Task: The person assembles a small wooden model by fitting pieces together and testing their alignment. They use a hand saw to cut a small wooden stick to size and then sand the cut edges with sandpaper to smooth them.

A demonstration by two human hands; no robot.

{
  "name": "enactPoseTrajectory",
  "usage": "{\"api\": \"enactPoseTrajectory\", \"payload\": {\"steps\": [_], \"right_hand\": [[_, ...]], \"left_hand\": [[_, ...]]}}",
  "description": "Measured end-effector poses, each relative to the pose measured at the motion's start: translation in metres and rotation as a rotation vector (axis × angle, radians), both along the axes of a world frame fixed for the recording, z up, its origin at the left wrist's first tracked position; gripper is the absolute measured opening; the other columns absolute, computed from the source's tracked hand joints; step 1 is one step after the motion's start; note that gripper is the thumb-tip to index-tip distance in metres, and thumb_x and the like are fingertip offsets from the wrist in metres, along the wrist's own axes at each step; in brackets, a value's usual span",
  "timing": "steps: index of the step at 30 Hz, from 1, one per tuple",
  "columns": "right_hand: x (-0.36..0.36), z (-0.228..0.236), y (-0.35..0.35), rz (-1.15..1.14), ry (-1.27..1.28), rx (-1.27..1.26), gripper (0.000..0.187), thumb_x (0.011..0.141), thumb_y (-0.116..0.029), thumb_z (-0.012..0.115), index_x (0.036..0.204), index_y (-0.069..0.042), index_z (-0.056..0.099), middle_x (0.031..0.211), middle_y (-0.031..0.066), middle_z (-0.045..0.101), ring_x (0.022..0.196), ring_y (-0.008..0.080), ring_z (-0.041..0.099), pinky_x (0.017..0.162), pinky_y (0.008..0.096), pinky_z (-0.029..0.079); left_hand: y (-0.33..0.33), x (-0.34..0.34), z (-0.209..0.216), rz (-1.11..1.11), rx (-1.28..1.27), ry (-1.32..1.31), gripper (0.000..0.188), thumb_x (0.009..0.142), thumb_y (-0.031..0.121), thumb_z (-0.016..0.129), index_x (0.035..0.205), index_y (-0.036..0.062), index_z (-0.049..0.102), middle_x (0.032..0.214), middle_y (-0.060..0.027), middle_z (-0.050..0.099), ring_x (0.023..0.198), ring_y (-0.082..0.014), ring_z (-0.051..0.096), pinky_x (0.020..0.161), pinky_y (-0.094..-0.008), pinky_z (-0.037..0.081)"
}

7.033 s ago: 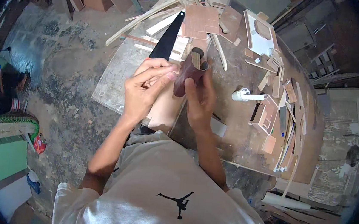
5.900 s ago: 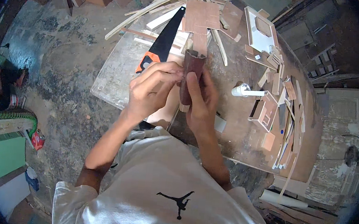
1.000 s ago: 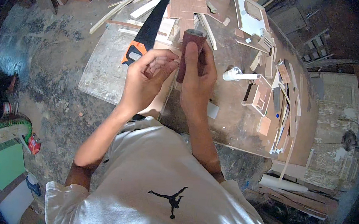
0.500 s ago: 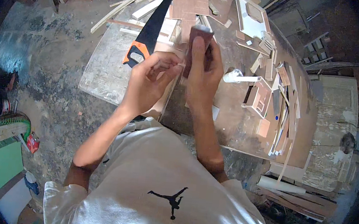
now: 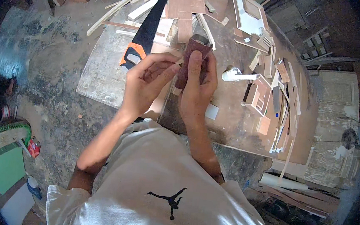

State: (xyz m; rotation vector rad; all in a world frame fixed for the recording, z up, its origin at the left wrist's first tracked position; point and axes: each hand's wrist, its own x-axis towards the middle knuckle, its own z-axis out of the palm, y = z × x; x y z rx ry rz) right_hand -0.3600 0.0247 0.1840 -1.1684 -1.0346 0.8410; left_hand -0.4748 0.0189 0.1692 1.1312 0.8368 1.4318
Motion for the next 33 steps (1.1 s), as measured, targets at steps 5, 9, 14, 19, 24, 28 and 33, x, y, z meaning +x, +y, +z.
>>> {"api": "enactPoseTrajectory", "payload": {"steps": [5, 9, 14, 19, 24, 28, 33], "right_hand": [[0.002, -0.004, 0.001, 0.038, 0.031, 0.0, 0.037, 0.1, -0.03, 0.058, 0.122, -0.001, 0.057, 0.102, 0.0064, 0.066, 0.088, 0.0091, 0.059, 0.076, 0.0243, 0.048], [0.004, -0.007, -0.002, 0.055, -0.019, 0.01, 0.038, 0.1, -0.032, 0.059, 0.122, -0.001, 0.057, 0.102, 0.0076, 0.067, 0.087, 0.0094, 0.06, 0.075, 0.0251, 0.049], [0.001, 0.001, -0.008, 0.061, -0.003, -0.014, 0.038, 0.099, -0.032, 0.06, 0.12, -0.001, 0.057, 0.099, 0.0061, 0.066, 0.086, 0.0099, 0.06, 0.076, 0.025, 0.049], [0.005, 0.001, -0.004, 0.013, -0.095, -0.002, 0.05, 0.096, -0.027, 0.064, 0.132, 0.004, 0.051, 0.112, 0.0105, 0.064, 0.099, 0.0155, 0.059, 0.087, 0.0279, 0.047], [0.008, 0.007, 0.004, 0.048, -0.024, -0.019, 0.05, 0.097, -0.026, 0.063, 0.133, 0.004, 0.048, 0.112, 0.0103, 0.063, 0.101, 0.0147, 0.058, 0.088, 0.029, 0.047], [0.005, 0.02, -0.005, 0.007, -0.027, -0.032, 0.048, 0.098, -0.026, 0.062, 0.134, 0.002, 0.049, 0.111, 0.0094, 0.063, 0.1, 0.0137, 0.057, 0.086, 0.0287, 0.048], [0.017, -0.004, 0.015, -0.042, 0.078, 0.029, 0.035, 0.1, -0.027, 0.059, 0.123, -0.001, 0.056, 0.105, 0.0056, 0.064, 0.09, 0.0094, 0.058, 0.077, 0.025, 0.048]], "left_hand": [[0.001, -0.007, 0.0, -0.111, -0.112, -0.116, 0.023, 0.09, -0.003, 0.066, 0.113, -0.0041, 0.062, 0.107, -0.0095, 0.068, 0.101, -0.0127, 0.064, 0.089, -0.0254, 0.052], [0.0, -0.012, 0.001, -0.134, -0.217, -0.027, 0.019, 0.09, -0.003, 0.066, 0.109, -0.0046, 0.065, 0.106, -0.0091, 0.069, 0.101, -0.0126, 0.064, 0.088, -0.0248, 0.053], [-0.007, -0.017, 0.0, -0.139, -0.194, 0.046, 0.017, 0.089, -0.002, 0.068, 0.106, -0.0049, 0.068, 0.106, -0.0094, 0.069, 0.1, -0.0122, 0.064, 0.087, -0.0244, 0.053], [-0.009, -0.016, 0.002, -0.107, -0.099, 0.094, 0.017, 0.088, -0.003, 0.068, 0.105, -0.0047, 0.068, 0.106, -0.0098, 0.069, 0.096, -0.0121, 0.064, 0.087, -0.0246, 0.053], [-0.013, -0.016, 0.004, -0.113, -0.064, 0.076, 0.015, 0.087, -0.003, 0.069, 0.102, -0.0049, 0.069, 0.107, -0.0095, 0.068, 0.096, -0.0132, 0.065, 0.088, -0.0258, 0.052], [-0.015, -0.015, 0.007, -0.167, -0.066, 0.071, 0.017, 0.088, -0.001, 0.068, 0.105, -0.0048, 0.069, 0.107, -0.0098, 0.068, 0.097, -0.0142, 0.065, 0.09, -0.0272, 0.053], [-0.011, -0.014, 0.004, -0.204, -0.209, -0.037, 0.023, 0.09, 0.001, 0.068, 0.112, -0.0049, 0.064, 0.108, -0.0112, 0.067, 0.101, -0.0171, 0.065, 0.092, -0.0302, 0.053]]}}
